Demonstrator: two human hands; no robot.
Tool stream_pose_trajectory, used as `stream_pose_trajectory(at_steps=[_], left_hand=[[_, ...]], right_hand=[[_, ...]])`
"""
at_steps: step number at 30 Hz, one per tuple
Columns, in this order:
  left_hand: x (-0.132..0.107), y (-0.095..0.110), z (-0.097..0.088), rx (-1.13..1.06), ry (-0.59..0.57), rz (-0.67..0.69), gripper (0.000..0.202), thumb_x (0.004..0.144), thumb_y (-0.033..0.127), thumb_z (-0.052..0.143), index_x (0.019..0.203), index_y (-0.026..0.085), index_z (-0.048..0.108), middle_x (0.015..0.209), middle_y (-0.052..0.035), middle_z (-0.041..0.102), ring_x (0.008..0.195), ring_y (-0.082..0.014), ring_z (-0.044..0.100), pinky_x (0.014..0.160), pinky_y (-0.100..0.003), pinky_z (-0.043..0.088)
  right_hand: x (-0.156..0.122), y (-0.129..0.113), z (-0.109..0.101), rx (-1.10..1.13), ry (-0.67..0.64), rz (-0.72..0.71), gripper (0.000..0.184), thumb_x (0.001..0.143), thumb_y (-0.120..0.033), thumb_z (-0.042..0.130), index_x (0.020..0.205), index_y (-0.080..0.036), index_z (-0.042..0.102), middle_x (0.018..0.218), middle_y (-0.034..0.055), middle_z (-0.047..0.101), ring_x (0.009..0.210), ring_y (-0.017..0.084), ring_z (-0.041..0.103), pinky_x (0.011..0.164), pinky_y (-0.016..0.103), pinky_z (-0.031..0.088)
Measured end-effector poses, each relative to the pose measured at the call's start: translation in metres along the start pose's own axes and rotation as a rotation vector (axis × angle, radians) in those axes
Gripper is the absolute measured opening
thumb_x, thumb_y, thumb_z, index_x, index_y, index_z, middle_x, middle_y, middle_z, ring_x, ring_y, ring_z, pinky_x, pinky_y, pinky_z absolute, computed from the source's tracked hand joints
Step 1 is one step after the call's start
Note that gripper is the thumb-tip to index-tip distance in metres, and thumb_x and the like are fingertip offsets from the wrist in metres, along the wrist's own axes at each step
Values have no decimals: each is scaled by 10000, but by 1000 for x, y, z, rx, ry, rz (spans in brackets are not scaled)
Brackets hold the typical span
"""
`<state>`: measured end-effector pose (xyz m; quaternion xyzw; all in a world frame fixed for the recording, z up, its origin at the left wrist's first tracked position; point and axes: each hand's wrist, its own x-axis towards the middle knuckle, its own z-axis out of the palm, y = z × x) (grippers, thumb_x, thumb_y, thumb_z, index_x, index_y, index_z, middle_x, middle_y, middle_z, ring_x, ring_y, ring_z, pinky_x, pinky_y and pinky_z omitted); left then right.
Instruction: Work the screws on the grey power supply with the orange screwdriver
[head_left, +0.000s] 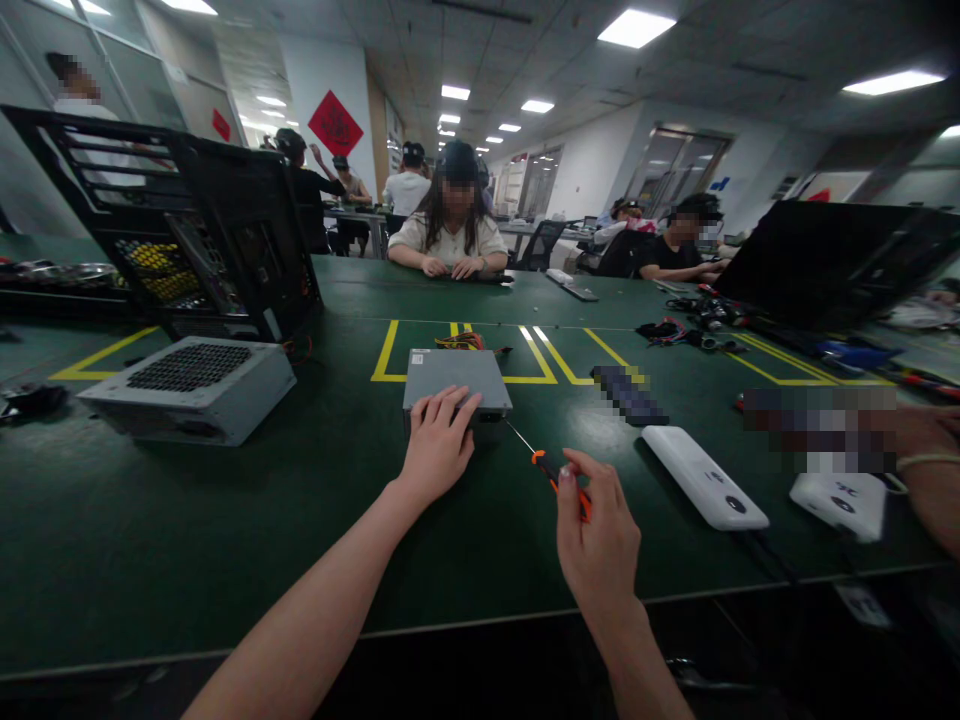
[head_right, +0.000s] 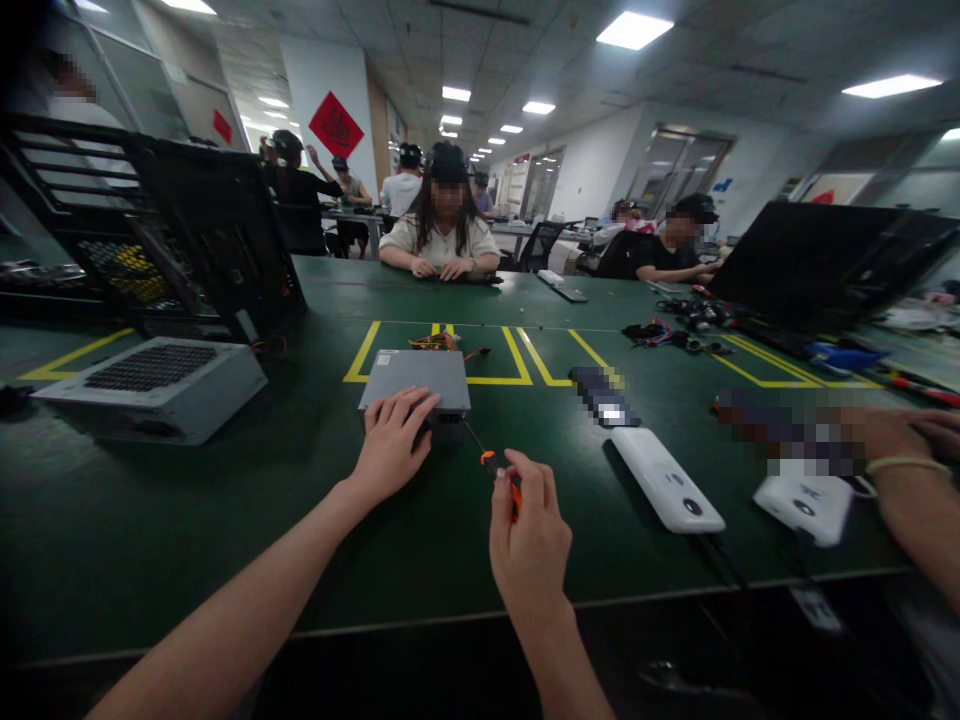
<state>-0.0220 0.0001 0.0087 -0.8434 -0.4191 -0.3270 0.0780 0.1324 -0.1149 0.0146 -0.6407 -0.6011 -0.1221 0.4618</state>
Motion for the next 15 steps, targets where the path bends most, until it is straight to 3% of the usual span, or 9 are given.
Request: stream_pose_trajectory(at_steps=[7,12,15], left_hand=[[0,0,3,0,0,-7,456,796,181,455,1247,227,409,1269,-83,448,1205,-244,351,985,-443,249],[0,0,1,8,-8,-4,444,802,177,444,1242,224,412,1273,-76,445,1206,-235,350,993,-435,241],[0,0,1,13,-11,-3,444,802,185,452,1242,226,412,1277,-76,439,1209,-236,346,993,-435,243]], right_hand=[[3,-8,0,33,28,-192,254,761,-142,532,1001,-197,469,906,59,564,847,175,555,750,342,478],[4,-7,-1,20,38,-68,223,822,-188,460,1045,-197,458,933,65,570,808,157,583,643,278,495],[5,-7,0,29,25,-91,231,809,-160,468,1036,-198,450,961,66,568,856,159,576,674,280,494]])
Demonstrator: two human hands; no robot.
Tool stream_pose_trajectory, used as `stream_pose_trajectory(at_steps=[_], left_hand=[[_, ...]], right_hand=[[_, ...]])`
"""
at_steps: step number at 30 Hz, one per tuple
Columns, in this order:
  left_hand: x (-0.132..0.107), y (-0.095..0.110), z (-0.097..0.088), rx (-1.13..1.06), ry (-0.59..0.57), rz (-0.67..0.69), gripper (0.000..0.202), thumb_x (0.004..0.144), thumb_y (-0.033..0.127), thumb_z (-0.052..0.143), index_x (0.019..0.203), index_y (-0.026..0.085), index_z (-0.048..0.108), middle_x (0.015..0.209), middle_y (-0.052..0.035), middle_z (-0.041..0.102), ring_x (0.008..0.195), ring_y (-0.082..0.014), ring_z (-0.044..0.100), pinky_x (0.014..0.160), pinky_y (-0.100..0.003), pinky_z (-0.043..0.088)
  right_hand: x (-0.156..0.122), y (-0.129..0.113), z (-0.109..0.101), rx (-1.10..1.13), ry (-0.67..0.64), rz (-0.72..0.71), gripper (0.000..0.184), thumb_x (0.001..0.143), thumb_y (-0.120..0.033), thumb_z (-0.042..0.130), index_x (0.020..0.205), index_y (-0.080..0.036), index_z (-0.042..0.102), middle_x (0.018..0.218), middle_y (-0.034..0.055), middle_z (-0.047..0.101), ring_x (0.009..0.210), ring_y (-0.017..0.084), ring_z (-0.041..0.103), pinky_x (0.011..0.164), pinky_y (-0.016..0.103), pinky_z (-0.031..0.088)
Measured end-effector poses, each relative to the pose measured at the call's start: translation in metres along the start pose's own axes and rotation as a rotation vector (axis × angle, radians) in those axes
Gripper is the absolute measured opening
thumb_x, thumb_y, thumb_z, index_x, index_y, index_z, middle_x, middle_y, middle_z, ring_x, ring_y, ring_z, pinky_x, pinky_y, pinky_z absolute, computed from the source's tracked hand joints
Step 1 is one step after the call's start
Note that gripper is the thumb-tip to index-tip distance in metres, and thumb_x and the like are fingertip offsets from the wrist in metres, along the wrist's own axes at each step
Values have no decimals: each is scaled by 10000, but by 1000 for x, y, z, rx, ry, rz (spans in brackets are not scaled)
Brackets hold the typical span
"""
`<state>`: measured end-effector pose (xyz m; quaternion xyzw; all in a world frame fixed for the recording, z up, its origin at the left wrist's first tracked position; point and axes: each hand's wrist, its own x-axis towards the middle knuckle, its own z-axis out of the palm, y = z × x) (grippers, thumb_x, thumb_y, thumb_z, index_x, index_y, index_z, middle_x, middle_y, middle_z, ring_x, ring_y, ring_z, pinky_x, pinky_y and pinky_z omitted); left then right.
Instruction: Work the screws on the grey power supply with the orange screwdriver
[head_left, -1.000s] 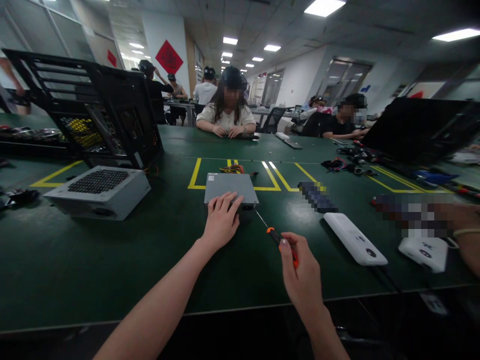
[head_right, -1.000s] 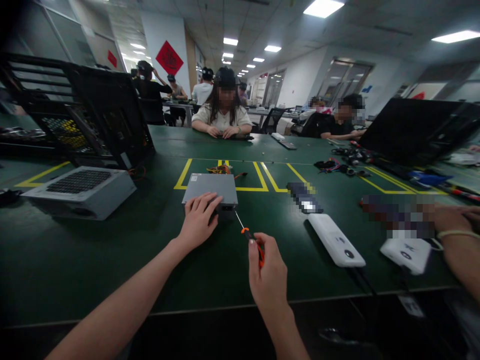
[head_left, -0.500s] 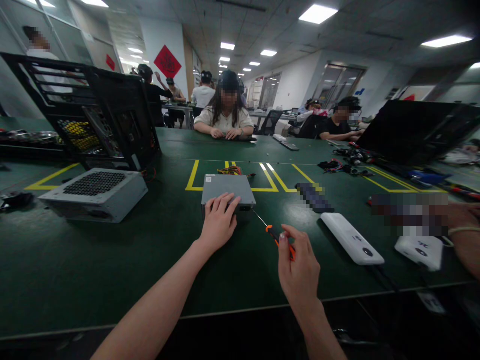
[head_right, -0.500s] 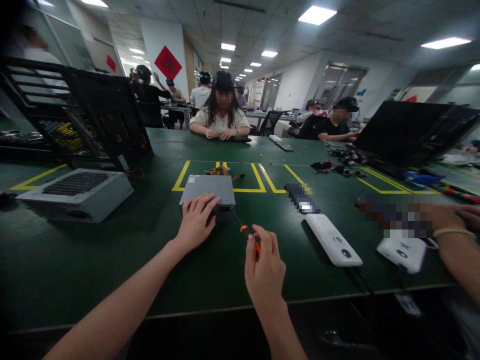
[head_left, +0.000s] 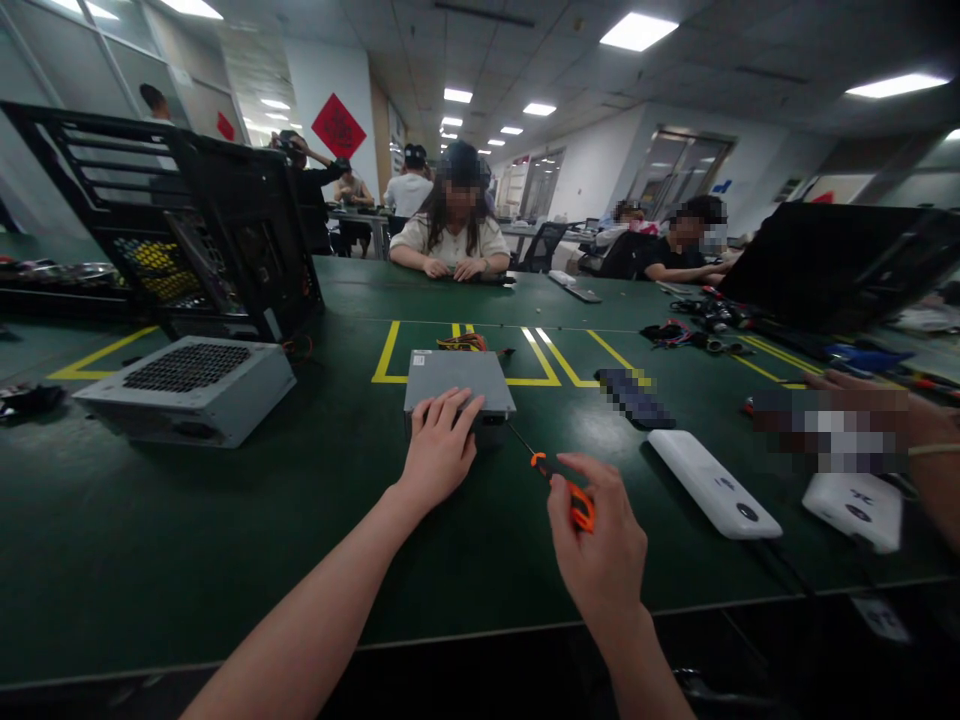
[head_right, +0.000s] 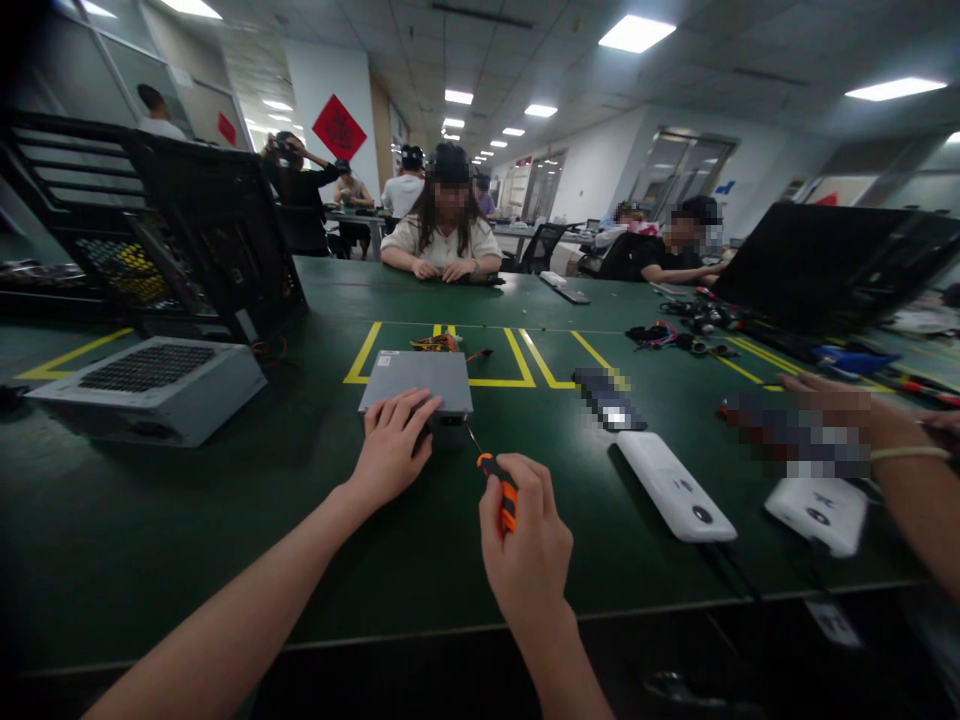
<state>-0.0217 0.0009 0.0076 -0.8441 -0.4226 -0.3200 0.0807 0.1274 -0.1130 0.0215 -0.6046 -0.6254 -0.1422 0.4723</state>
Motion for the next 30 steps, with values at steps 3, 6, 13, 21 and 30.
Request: stream_pose_trajectory(at_steps=[3,6,13,21,30], left_hand=[[0,0,1,3,0,3,447,802,191,455,1245,225,408,1276,-80,438,1212,-241,341,994,-440,240],[-1,-1,2,7,-6,-3,453,804,197,456,1252,228,399,1282,-75,430,1219,-235,330,997,-434,237],[-1,0,1,8,-5,-12,459,792,189,466,1245,236,410,1279,-74,436,1209,-239,342,995,-432,238],[-1,0,1,1,-11,-10,463,799,197,462,1254,236,392,1277,-64,437,1212,-228,336,998,-424,235],[-1,-1,0,9,-5,-4,471,791,192,474,1253,236,394,1285,-64,427,1217,-229,331,999,-421,242]], right_hand=[[0,1,1,25,-10,-49,241,767,-156,524,993,-202,456,972,68,563,909,176,559,742,314,482],[0,2,1,9,13,4,186,780,-197,521,961,-204,479,921,53,578,833,163,581,719,300,484],[3,2,-3,-4,-53,55,221,796,-211,483,1016,-200,467,929,53,587,805,163,602,674,290,496],[1,5,-2,-37,-11,89,167,841,-262,430,986,-194,478,892,50,605,720,149,612,611,267,491],[3,2,-2,8,-13,-48,169,783,-226,515,946,-204,475,953,64,571,840,177,575,690,309,486]])
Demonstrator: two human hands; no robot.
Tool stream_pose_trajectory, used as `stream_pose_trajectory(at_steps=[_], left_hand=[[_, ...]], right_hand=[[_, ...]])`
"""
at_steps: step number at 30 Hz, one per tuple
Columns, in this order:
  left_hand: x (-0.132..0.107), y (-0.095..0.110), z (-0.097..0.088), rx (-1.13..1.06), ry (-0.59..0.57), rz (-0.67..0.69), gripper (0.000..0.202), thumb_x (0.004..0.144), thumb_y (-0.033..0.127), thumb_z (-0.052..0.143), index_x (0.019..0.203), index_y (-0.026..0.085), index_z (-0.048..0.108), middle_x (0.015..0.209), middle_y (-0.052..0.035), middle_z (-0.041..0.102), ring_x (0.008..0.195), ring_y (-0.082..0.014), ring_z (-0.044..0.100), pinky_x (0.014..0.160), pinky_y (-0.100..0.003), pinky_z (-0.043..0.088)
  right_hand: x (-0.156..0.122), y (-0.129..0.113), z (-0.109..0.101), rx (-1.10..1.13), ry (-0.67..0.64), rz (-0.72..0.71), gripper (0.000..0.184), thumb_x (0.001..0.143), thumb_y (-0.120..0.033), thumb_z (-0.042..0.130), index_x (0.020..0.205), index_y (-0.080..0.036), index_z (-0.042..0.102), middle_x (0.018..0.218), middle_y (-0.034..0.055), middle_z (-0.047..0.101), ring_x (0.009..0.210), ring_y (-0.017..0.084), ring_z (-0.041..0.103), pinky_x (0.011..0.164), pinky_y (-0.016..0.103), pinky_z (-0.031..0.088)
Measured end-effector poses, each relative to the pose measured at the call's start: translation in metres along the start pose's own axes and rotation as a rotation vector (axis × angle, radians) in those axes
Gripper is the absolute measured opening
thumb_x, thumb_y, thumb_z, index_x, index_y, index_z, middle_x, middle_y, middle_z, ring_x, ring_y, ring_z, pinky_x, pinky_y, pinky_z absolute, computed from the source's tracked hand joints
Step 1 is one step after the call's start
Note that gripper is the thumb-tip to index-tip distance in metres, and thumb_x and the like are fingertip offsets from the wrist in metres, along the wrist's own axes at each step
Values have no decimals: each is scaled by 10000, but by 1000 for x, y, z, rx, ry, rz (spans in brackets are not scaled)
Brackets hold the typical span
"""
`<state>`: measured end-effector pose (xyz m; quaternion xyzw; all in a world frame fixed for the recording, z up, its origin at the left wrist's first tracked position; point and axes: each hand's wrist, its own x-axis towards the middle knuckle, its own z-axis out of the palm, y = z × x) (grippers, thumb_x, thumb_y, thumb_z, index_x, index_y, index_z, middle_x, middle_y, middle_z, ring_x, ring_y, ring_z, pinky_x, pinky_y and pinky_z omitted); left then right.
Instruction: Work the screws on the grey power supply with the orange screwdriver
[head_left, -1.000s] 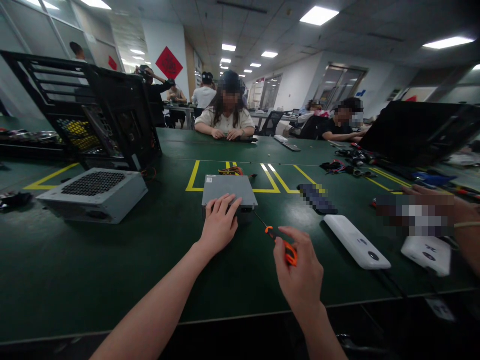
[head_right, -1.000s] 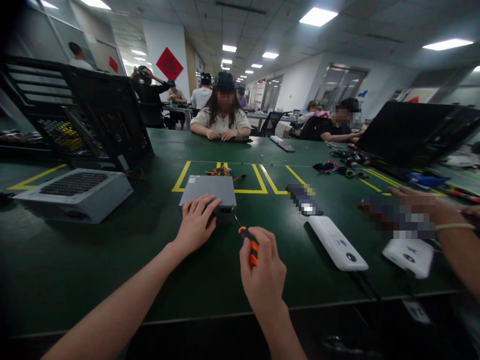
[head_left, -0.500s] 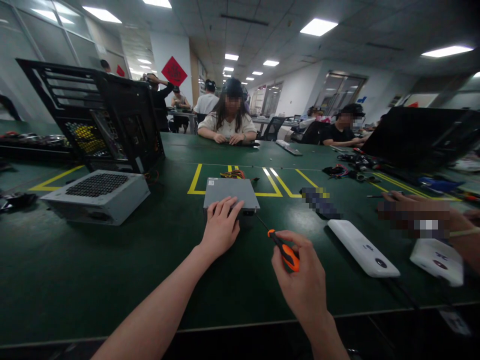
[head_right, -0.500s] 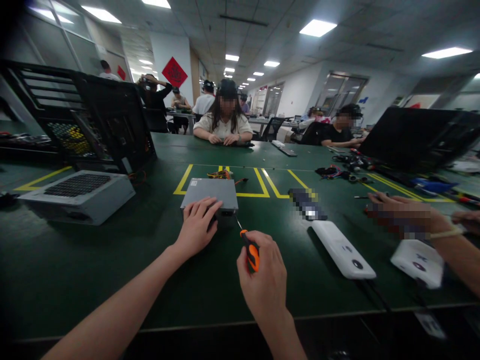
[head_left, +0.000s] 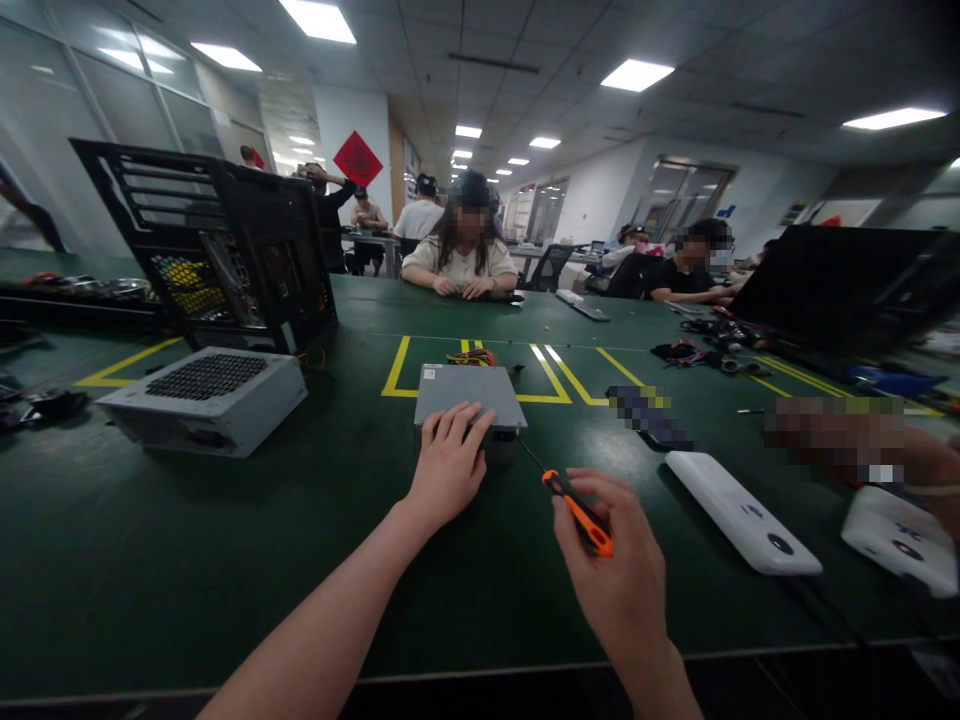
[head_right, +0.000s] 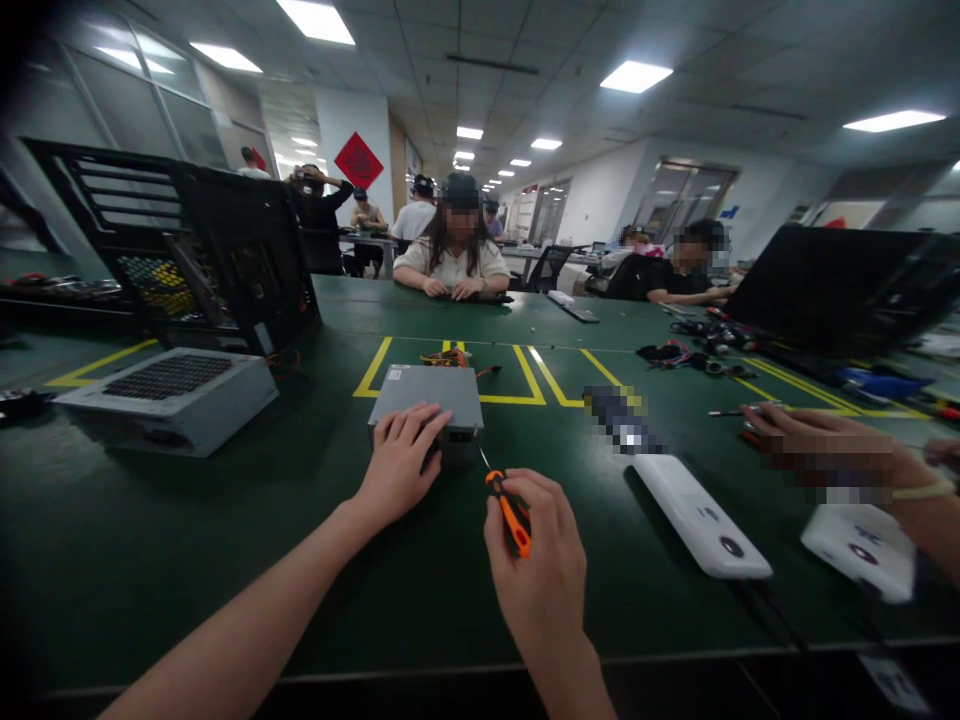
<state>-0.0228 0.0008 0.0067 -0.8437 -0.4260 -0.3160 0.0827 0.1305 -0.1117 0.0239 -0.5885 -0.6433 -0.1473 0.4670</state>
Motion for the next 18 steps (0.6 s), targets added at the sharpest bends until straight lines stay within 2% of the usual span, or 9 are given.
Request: stream_pose_trajectory(at_steps=[4,8,11,14,18], left_hand=[[0,0,0,-1,7,-2,469,790,190,475,1250,239,398,1282,-58,431,1215,-224,334,1000,-415,242],[0,0,1,-10,8,-4,470,788,187,476,1249,239,398,1284,-60,429,1211,-222,337,999,-418,236],[0,0,1,-17,8,-5,472,781,177,482,1243,239,406,1282,-60,431,1210,-222,337,996,-418,238],[0,0,0,-23,9,-3,469,783,176,477,1242,238,407,1279,-63,434,1211,-225,336,998,-423,237],[0,0,0,-27,8,-5,459,791,186,470,1243,234,407,1279,-68,435,1209,-231,339,995,-429,247]], right_hand=[[1,1,-1,7,-15,101,176,829,-257,441,992,-201,478,929,61,569,781,163,587,639,287,493],[1,1,-2,33,-90,48,183,795,-201,450,976,-209,469,974,65,559,826,170,583,670,305,500],[1,1,-1,22,-59,25,178,782,-212,478,960,-206,465,979,75,553,864,184,573,696,324,498],[0,1,-2,-37,-26,97,196,817,-283,452,993,-197,460,959,79,559,838,187,584,659,313,496],[0,-1,-4,-46,-110,150,190,844,-283,393,1004,-200,452,934,64,578,774,169,601,602,281,488]])
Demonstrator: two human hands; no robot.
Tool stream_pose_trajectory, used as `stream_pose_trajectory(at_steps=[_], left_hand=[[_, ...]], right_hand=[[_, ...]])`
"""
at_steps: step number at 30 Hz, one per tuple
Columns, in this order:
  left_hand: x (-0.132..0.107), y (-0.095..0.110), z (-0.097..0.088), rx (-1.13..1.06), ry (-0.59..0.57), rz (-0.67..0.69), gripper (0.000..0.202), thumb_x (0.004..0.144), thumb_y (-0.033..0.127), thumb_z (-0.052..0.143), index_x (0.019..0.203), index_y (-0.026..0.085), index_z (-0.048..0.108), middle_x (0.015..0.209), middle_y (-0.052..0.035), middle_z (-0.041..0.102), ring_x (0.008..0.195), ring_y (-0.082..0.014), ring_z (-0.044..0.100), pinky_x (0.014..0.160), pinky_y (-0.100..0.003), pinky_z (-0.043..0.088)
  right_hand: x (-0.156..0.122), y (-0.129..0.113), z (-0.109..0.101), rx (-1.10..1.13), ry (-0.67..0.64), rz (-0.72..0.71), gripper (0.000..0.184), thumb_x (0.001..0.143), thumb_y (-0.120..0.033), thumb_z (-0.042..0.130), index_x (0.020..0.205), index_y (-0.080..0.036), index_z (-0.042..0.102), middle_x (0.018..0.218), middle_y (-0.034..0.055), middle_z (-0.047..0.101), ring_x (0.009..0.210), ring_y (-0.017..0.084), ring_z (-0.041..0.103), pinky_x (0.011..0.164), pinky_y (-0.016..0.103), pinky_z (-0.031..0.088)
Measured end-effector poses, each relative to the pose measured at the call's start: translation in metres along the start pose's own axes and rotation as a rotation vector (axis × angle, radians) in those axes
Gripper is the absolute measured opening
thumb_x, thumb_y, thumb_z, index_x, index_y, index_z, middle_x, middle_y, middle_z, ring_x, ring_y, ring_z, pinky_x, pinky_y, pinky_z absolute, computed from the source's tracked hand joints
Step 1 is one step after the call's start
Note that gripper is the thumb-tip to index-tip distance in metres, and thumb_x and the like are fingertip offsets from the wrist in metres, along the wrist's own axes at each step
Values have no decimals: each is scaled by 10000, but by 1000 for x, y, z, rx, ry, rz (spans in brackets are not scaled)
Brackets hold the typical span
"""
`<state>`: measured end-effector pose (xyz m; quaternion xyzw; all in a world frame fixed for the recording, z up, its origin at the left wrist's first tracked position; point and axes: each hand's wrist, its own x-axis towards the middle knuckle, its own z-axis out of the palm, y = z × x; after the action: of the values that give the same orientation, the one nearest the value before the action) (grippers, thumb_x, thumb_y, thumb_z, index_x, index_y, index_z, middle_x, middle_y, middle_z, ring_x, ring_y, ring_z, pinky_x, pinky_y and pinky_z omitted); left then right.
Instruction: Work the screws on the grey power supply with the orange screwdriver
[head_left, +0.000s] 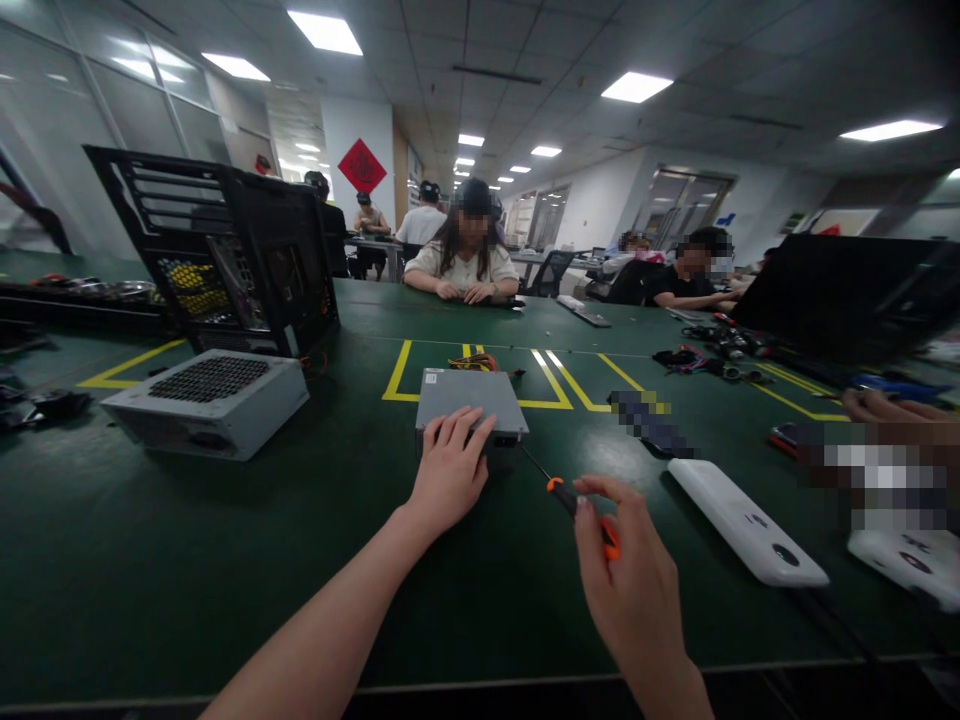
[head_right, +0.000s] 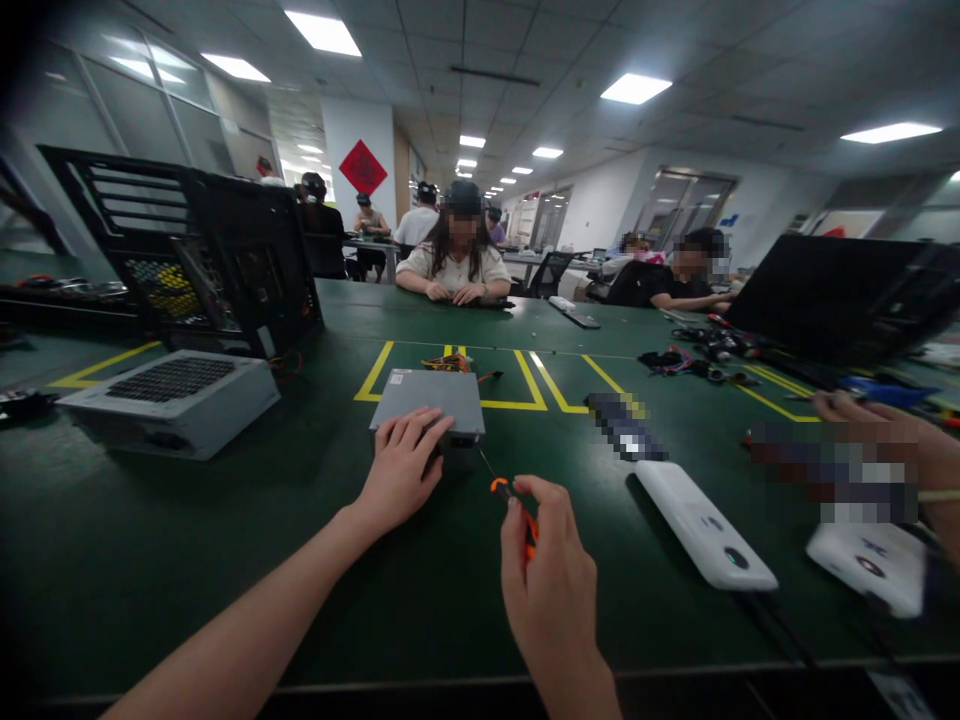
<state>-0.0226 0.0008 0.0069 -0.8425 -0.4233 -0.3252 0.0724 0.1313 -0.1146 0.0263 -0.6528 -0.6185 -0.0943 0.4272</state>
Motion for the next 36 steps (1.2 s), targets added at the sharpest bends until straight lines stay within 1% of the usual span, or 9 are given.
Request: stream_pose_trajectory(at_steps=[4,7,10,13,19,25,31,33,36], left_hand=[[0,1,-1,5,-10,-2,461,789,187,473,1243,233,407,1285,-70,428,1211,-236,336,1000,-436,241],[0,1,-1,10,-10,1,459,792,195,470,1245,235,406,1281,-72,430,1213,-242,335,997,-438,246],[0,0,-1,12,-12,5,464,792,201,473,1249,237,400,1281,-69,429,1214,-236,334,997,-430,250],[-1,0,-1,13,-11,5,469,790,197,477,1251,240,398,1280,-62,431,1215,-230,333,998,-419,253],[-1,-1,1,20,-6,4,470,786,187,479,1247,242,406,1286,-61,426,1216,-232,333,1004,-414,240],[-1,-1,1,14,-17,2,464,797,196,462,1255,237,395,1293,-58,421,1220,-222,323,1006,-409,228],[-1,-1,2,10,-19,0,472,790,193,470,1254,239,399,1295,-65,419,1214,-232,333,1000,-419,233],[-1,-1,3,8,-15,2,477,787,191,473,1255,240,399,1295,-71,419,1213,-241,335,999,-427,235],[-1,-1,2,7,-12,-2,478,787,185,470,1257,240,397,1292,-70,422,1221,-237,326,999,-425,236]], right_hand=[[1,-1,1,49,35,-66,163,784,-264,497,933,-210,458,989,61,558,808,167,584,640,281,482],[1,1,1,45,96,-43,157,792,-310,496,908,-207,472,973,63,564,756,158,584,642,284,476],[1,3,-3,-56,63,33,227,827,-397,429,915,-196,487,756,26,597,557,137,574,505,252,438],[1,5,-7,-106,-26,83,219,853,-384,378,890,-194,480,559,-28,554,439,126,543,430,227,381],[3,7,-6,-105,-48,-110,66,789,-265,496,773,-204,477,731,15,557,660,148,553,618,278,436],[4,3,-4,-85,29,-37,169,841,-311,430,954,-196,481,863,51,566,738,162,579,572,269,458],[0,-2,1,-90,-20,-250,137,799,-163,470,926,-208,492,853,34,600,755,158,578,679,296,477],[0,-2,1,-88,-19,-241,145,794,-174,487,934,-210,498,864,36,605,775,167,580,711,315,474],[0,-1,2,-55,18,-103,177,810,-255,486,979,-203,490,910,55,600,784,170,598,667,296,488]])
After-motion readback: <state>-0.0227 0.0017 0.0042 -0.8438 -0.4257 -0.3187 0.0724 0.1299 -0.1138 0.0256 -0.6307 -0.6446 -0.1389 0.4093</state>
